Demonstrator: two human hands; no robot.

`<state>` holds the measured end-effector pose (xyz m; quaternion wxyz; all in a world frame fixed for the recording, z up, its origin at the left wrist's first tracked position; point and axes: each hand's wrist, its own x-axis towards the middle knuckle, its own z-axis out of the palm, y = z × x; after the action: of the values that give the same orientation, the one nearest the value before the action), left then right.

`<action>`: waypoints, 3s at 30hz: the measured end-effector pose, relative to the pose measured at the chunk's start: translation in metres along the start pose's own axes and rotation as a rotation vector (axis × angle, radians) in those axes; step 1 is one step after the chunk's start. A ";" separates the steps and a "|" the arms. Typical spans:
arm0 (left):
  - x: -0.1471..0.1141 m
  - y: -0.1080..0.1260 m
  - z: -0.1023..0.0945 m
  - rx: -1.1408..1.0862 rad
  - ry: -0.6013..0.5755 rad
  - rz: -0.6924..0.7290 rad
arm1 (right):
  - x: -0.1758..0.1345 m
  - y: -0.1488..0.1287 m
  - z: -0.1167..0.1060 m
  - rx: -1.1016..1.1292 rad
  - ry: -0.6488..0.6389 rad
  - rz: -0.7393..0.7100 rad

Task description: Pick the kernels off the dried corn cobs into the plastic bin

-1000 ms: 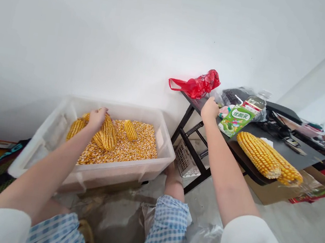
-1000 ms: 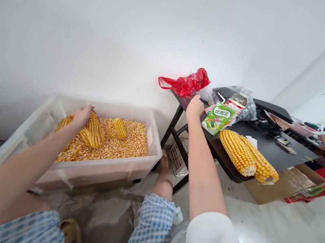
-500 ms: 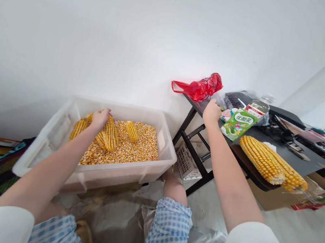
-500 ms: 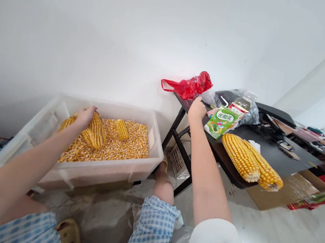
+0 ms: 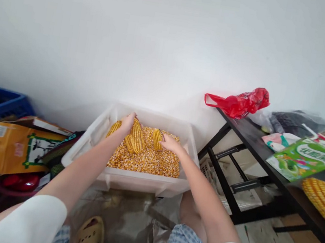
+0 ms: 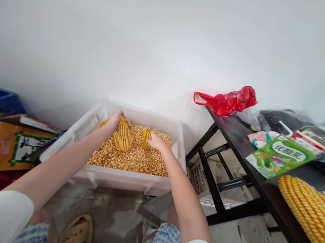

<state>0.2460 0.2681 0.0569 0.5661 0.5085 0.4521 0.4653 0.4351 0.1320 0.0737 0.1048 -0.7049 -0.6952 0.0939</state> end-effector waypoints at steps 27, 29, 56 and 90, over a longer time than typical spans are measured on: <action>-0.059 0.000 0.023 0.796 -0.183 0.358 | -0.022 -0.036 0.048 0.073 0.155 0.301; -0.066 0.002 0.022 0.811 -0.186 0.364 | -0.023 -0.032 0.047 0.075 0.153 0.334; -0.077 -0.012 0.034 0.632 -0.422 0.453 | -0.022 -0.040 0.044 0.233 0.099 0.245; -0.088 -0.018 0.021 0.872 -0.162 0.528 | -0.020 -0.048 0.054 0.204 0.089 0.090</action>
<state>0.2544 0.1772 0.0442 0.1980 0.8285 0.4148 0.3200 0.3742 0.1131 0.0353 0.2023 -0.7245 -0.6444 0.1375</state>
